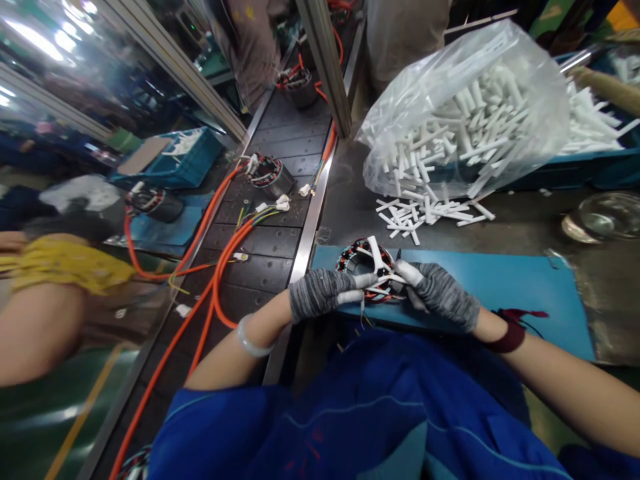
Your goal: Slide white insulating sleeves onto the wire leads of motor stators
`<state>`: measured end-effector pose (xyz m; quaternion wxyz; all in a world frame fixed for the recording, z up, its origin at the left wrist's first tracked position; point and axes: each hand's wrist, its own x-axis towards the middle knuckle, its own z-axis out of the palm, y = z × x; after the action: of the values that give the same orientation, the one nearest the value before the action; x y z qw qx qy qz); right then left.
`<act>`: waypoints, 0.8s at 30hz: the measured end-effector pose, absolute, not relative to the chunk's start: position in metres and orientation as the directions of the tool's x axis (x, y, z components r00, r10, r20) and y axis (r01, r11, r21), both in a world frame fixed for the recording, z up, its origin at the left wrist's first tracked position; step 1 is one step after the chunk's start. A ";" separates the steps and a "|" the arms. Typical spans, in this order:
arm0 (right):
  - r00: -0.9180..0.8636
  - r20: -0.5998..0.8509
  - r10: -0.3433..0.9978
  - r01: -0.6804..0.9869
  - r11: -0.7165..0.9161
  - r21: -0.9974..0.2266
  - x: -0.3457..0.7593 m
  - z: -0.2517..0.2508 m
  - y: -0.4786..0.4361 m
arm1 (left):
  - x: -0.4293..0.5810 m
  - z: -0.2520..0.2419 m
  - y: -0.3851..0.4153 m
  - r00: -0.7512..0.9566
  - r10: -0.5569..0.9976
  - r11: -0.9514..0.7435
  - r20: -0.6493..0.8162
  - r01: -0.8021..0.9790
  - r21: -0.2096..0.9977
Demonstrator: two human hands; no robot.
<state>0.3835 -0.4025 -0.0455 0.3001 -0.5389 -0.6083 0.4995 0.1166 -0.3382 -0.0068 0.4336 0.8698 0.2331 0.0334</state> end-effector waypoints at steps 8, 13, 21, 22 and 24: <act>-0.264 0.096 0.960 0.430 0.206 -0.879 0.381 -0.033 -0.397 | 0.120 -0.011 -0.339 0.910 0.393 -0.614 -0.135 0.369 0.698; -0.363 0.101 0.927 0.518 0.290 -0.805 0.386 -0.039 -0.366 | 0.126 -0.021 -0.361 0.788 0.609 -0.659 -0.084 0.562 0.500; -0.297 0.184 0.937 0.808 0.349 -0.475 0.413 -0.069 -0.324 | 0.141 -0.034 -0.396 0.646 0.700 -0.714 0.305 0.648 0.265; -0.308 0.179 0.934 0.823 0.356 -0.442 0.415 -0.073 -0.324 | 0.144 -0.033 -0.397 0.624 0.712 -0.700 0.322 0.672 0.243; -0.312 0.177 0.934 0.841 0.358 -0.405 0.420 -0.080 -0.329 | 0.148 -0.032 -0.399 0.597 0.720 -0.684 0.354 0.697 0.216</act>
<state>0.4196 -0.3286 -0.0804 0.1928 -0.5539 -0.8011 0.1195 0.1475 -0.3990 -0.0321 0.0274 0.8932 0.3963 0.2104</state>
